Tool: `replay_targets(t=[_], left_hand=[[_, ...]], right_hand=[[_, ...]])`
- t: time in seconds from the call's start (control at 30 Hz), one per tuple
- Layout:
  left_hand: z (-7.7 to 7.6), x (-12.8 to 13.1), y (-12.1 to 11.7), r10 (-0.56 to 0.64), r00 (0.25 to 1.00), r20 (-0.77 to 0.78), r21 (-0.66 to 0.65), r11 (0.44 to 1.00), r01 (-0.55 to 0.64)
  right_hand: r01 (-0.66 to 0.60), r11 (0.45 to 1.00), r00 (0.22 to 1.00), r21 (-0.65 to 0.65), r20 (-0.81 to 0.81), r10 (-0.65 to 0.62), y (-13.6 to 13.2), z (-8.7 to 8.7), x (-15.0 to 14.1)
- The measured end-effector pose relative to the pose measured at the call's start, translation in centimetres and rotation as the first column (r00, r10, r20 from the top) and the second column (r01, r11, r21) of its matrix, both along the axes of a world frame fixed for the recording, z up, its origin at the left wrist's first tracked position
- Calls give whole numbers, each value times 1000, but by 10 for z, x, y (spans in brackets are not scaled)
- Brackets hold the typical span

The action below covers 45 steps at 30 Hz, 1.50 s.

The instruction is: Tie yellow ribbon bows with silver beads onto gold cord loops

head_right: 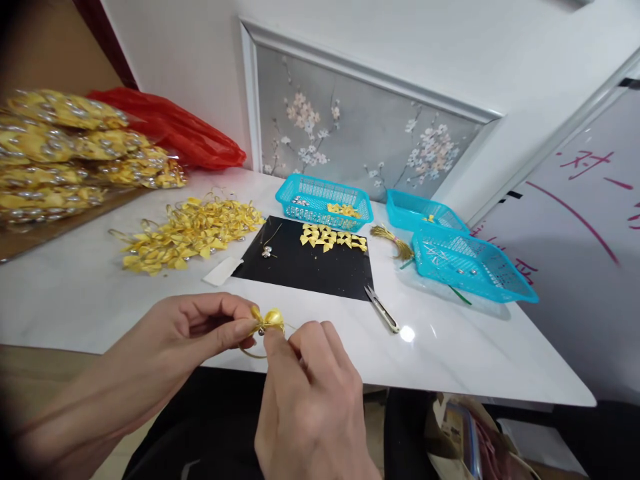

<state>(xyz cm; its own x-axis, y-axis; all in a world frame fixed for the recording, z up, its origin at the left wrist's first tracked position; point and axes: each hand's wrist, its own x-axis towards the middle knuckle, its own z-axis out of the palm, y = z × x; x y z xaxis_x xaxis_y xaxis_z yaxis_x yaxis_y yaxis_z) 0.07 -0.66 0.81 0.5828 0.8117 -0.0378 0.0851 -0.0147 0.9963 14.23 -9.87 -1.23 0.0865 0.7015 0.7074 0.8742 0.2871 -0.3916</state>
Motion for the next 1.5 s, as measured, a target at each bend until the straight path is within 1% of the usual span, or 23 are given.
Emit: replay_targets(t=[0.23, 0.4, 0.57, 0.73, 0.83, 0.9, 1.03, 1.2, 1.37, 1.5], left_hand=[[-1, 2, 0, 8, 999, 37, -53, 999, -6], [-2, 3, 0, 12, 998, 56, -77, 997, -8], [-3, 2, -1, 23, 997, 67, -103, 995, -16], [-4, 5, -1, 40, 997, 61, -120, 992, -33], [-4, 6, -1, 54, 996, 72, -160, 986, -42], [-4, 6, -1, 62, 993, 99, -223, 974, -39], [-2, 6, -2, 73, 985, 155, -332, 943, -17], [1, 6, -1, 65, 979, 196, -390, 921, 17], [2, 6, 0, 72, 972, 225, -439, 898, 35], [2, 5, 0, 72, 967, 246, -444, 895, 46]], right_hand=[[19, 999, 1000, 26, 16, -19, 1, -1, -2], [17, 998, 998, 54, 64, -21, 3, 1, -3], [29, 999, 996, 40, 80, -33, 4, 2, -3], [20, 998, 994, 53, 106, -26, 5, 2, -2], [36, 998, 994, 58, 104, -42, 6, 0, -3], [45, 997, 996, 66, 75, -50, 7, -2, -4], [23, 999, 999, 47, -25, -21, 8, -6, -3], [-22, 999, 984, -24, -175, 17, 9, -10, 1], [-59, 998, 962, -2, -266, 56, 12, -14, 1], [-75, 997, 944, 2, -321, 72, 14, -14, 0]])
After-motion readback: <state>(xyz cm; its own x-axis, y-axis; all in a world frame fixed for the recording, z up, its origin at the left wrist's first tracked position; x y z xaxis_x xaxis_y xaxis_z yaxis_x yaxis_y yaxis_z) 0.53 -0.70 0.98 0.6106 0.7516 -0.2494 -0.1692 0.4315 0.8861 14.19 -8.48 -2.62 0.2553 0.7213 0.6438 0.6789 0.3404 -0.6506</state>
